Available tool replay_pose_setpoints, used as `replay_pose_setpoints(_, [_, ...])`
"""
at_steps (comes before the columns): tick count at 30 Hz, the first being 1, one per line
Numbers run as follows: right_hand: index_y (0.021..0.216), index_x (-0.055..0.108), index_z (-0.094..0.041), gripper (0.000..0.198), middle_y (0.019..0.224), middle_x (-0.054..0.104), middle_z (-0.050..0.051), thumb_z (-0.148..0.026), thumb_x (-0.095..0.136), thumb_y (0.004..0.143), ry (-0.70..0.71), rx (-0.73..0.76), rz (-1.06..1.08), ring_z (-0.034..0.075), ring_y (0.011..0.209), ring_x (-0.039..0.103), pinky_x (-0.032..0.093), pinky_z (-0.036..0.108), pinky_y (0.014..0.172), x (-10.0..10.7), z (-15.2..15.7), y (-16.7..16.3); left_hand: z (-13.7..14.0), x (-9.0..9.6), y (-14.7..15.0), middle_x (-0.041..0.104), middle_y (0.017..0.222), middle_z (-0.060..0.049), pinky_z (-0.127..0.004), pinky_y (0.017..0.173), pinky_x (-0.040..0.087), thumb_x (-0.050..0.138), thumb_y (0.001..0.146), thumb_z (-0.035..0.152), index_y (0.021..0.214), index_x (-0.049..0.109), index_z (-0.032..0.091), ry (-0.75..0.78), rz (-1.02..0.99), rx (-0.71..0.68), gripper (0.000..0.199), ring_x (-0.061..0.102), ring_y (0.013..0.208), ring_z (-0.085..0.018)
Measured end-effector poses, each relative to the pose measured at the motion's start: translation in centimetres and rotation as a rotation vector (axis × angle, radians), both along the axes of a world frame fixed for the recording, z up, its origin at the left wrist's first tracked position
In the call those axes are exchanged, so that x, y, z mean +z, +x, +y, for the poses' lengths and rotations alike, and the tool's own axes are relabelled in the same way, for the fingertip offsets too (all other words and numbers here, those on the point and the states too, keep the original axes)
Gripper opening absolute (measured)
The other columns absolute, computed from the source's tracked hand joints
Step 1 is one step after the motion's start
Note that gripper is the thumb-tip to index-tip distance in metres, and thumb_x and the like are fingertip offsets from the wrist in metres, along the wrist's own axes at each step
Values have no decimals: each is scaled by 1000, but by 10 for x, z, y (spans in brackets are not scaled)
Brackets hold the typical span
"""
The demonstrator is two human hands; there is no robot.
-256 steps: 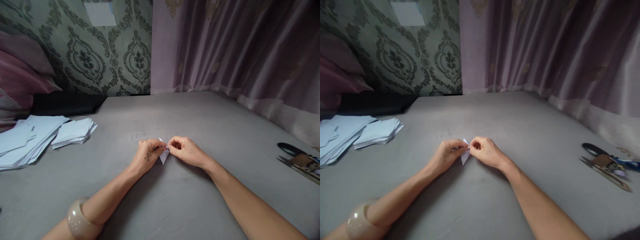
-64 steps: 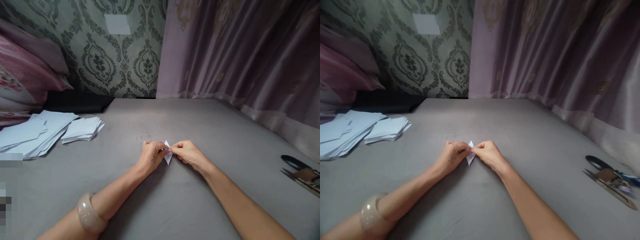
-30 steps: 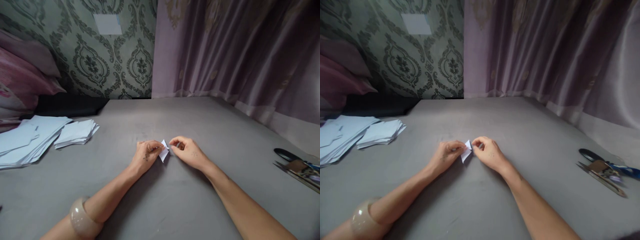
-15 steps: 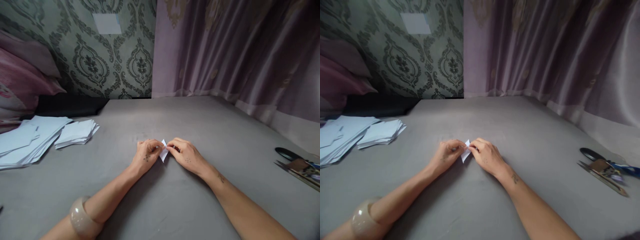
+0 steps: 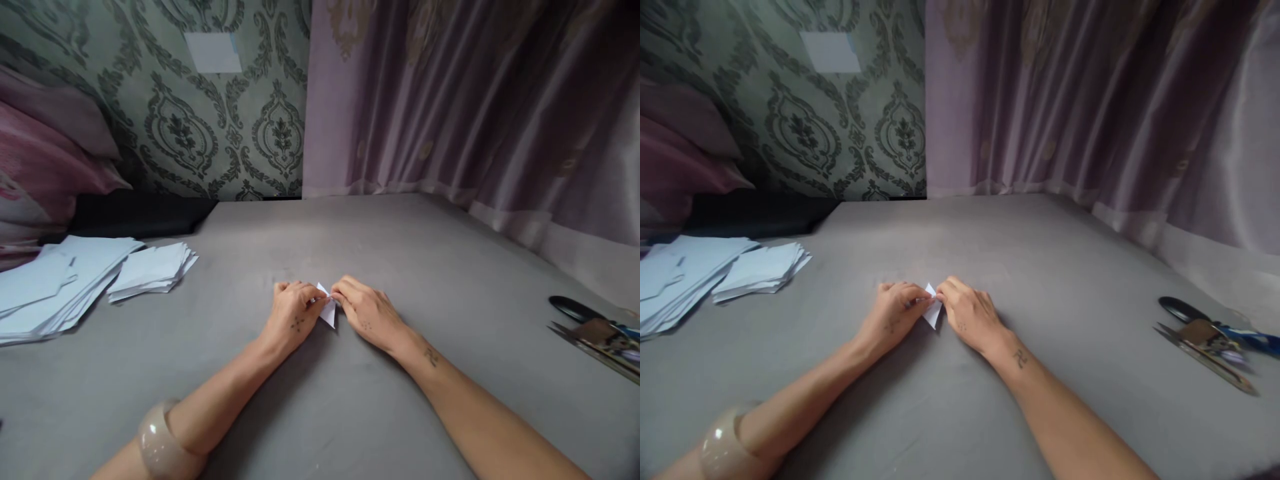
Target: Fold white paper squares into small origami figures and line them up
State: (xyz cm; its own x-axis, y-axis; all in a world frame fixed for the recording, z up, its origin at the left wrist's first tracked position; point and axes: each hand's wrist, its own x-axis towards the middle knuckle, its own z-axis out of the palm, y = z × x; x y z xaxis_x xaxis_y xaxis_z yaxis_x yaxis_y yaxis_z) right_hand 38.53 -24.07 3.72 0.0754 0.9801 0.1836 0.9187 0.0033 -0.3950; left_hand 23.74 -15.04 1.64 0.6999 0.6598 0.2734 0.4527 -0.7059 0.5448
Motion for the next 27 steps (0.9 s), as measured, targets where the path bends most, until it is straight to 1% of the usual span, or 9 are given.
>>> replay_pose_setpoints(3, [97, 61, -24, 21, 98, 63, 2, -25, 39, 97, 46, 17, 64, 14, 83, 60, 39, 24, 70, -3, 3, -2, -1, 2, 0, 70, 75, -4, -34, 81, 36, 55, 85, 25, 75, 69, 20, 80, 6, 50, 18, 61, 76, -18])
replay_pose_setpoints(5, [104, 60, -24, 20, 102, 63, 2, -25, 41, 96, 97, -10, 122, 15, 88, 60, 40, 24, 75, -5, 4, -3, -1, 5, -1, 69, 75, -4, -31, 75, 38, 54, 85, 24, 75, 69, 19, 57, -37, 122, 18, 60, 74, -17])
replay_pose_setpoints(8, [106, 59, -25, 18, 102, 64, 2, -26, 49, 92, 115, -74, 164, 15, 86, 61, 42, 25, 75, -7, 2, -5, -1, 9, -1, 68, 76, -4, -27, 67, 43, 56, 84, 31, 86, 69, 18, -134, -127, 222, 20, 59, 68, -16])
replay_pose_setpoints(11, [102, 61, -24, 15, 101, 64, 2, -29, 56, 88, 69, -77, 156, 14, 82, 60, 43, 25, 71, -8, -3, -6, 3, 7, -4, 70, 84, -5, -27, 69, 47, 52, 86, 38, 101, 66, 17, -258, -216, 277, 30, 62, 73, -17])
replay_pose_setpoints(14, [101, 63, -25, 16, 101, 63, 2, -31, 58, 87, 36, -69, 129, 15, 84, 60, 43, 26, 70, -8, -6, -7, 15, -1, -8, 69, 100, -7, -31, 83, 45, 42, 89, 27, 97, 68, 18, -114, -219, 233, 28, 61, 91, -19])
replay_pose_setpoints(16, [100, 63, -25, 16, 100, 62, 2, -31, 59, 86, 20, -59, 115, 15, 85, 59, 43, 26, 71, -7, -8, -8, 24, -7, -11, 66, 114, -6, -36, 92, 41, 41, 87, 18, 102, 69, 21, -35, -114, 154, 31, 57, 102, -21])
replay_pose_setpoints(18, [99, 64, -25, 15, 99, 62, 2, -31, 60, 86, 6, -44, 96, 15, 86, 59, 43, 26, 72, -7, -8, -11, 30, -11, -12, 66, 117, -5, -39, 93, 39, 42, 88, 17, 105, 69, 25, 4, 6, 93, 32, 54, 106, -24])
replay_pose_setpoints(23, [99, 65, -25, 16, 100, 61, 3, -27, 52, 91, 14, -61, 3, 16, 87, 59, 43, 27, 72, -8, -2, -8, 26, -7, -12, 67, 108, -7, -40, 83, 38, 45, 90, 26, 98, 71, 26, 98, 147, 111, 28, 56, 95, -25])
replay_pose_setpoints(27, [101, 65, -23, 19, 102, 61, 5, -27, 49, 92, 55, -161, -41, 18, 91, 60, 44, 27, 73, -13, 4, 6, 17, -4, -12, 67, 91, -7, -32, 74, 39, 47, 88, 27, 92, 72, 22, 58, 122, 51, 26, 60, 84, -21])
